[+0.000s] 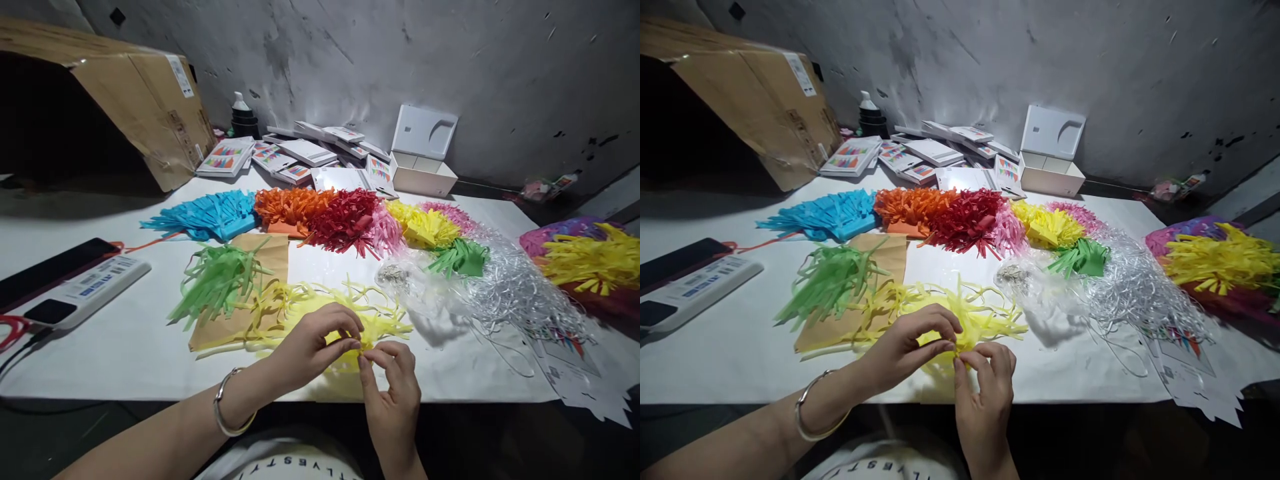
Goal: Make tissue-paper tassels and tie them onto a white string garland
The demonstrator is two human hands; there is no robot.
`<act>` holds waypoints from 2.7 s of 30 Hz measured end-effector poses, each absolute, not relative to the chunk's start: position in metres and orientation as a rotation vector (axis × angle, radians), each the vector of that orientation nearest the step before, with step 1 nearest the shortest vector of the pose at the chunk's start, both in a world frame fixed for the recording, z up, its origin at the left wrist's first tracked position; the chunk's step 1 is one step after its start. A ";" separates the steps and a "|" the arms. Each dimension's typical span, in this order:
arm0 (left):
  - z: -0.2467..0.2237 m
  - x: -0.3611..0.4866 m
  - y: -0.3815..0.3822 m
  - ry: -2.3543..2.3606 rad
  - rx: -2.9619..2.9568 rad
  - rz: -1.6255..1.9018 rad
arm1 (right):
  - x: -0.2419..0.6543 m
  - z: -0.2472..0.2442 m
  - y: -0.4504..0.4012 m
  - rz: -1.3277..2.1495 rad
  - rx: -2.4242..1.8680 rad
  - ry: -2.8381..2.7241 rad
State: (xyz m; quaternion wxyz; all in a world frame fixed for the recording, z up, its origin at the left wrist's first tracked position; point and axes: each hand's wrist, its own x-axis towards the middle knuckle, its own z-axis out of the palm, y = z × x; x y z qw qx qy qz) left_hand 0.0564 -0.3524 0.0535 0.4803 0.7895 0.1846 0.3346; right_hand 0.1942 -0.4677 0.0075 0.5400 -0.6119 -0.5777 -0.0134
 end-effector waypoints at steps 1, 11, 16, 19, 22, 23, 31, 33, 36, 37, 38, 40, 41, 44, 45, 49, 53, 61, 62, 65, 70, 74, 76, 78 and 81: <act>0.054 0.055 -0.352 0.444 1.936 0.783 | 0.195 0.008 -0.468 -0.017 -1.460 -1.362; 0.058 0.052 -0.351 0.495 2.020 0.615 | 0.202 0.010 -0.470 0.339 -1.414 -1.297; 0.060 0.051 -0.349 0.486 1.889 0.500 | 0.205 0.008 -0.468 0.482 -1.445 -1.245; 0.060 0.052 -0.349 0.549 1.866 0.506 | 0.208 0.008 -0.469 0.311 -1.441 -1.248; 0.061 0.054 -0.352 0.550 1.887 0.521 | 0.209 0.011 -0.468 0.189 -1.380 -1.398; 0.062 0.055 -0.352 0.532 1.894 0.516 | 0.209 0.013 -0.466 0.189 -1.366 -1.465; 0.057 0.065 -0.353 0.508 2.062 0.557 | 0.210 0.011 -0.458 0.197 -1.340 -1.520; 0.055 0.070 -0.351 0.528 2.029 0.488 | 0.214 0.008 -0.459 0.236 -1.331 -1.518; 0.055 0.081 -0.340 0.545 2.016 0.381 | 0.226 -0.001 -0.461 0.350 -1.330 -1.439; 0.056 0.086 -0.334 0.555 2.029 0.373 | 0.232 -0.005 -0.462 0.413 -1.323 -1.371; 0.057 0.092 -0.325 0.573 2.046 0.381 | 0.239 -0.011 -0.463 0.491 -1.303 -1.284; 0.059 0.107 -0.303 0.631 2.087 0.427 | 0.255 -0.021 -0.463 0.648 -1.242 -1.087; 0.060 0.118 -0.291 0.658 2.121 0.445 | 0.264 -0.025 -0.462 0.699 -1.219 -0.998; 0.054 0.162 -0.256 0.661 2.357 0.451 | 0.288 -0.021 -0.454 0.670 -1.277 -0.864; 0.050 0.180 -0.247 0.628 2.448 0.439 | 0.296 -0.015 -0.449 0.616 -1.327 -0.870; 0.021 0.243 -0.234 0.422 2.618 0.351 | 0.325 0.008 -0.418 0.329 -1.498 -1.088; -0.001 0.259 -0.243 0.175 2.699 0.203 | 0.360 -0.012 -0.393 0.003 -1.897 -1.315; -0.014 0.273 -0.218 0.293 2.706 0.192 | 0.388 -0.073 -0.397 -0.014 -2.208 -1.432; -0.017 0.280 -0.217 0.310 2.711 0.185 | 0.386 -0.072 -0.398 -0.018 -2.220 -1.428; -0.024 0.297 -0.217 0.354 2.740 0.142 | 0.380 -0.065 -0.397 -0.047 -2.246 -1.397; -0.026 0.304 -0.221 0.413 2.768 0.104 | 0.375 -0.058 -0.399 -0.053 -2.294 -1.344; -0.023 0.302 -0.218 0.411 2.753 0.110 | 0.374 -0.058 -0.401 -0.032 -2.321 -1.360; -0.022 0.304 -0.218 0.394 2.754 0.126 | 0.373 -0.057 -0.401 -0.030 -2.322 -1.347; -0.022 0.307 -0.220 0.352 2.766 0.131 | 0.372 -0.057 -0.400 -0.041 -2.333 -1.331; -0.021 0.314 -0.226 0.257 2.792 0.113 | 0.370 -0.056 -0.400 -0.089 -2.348 -1.324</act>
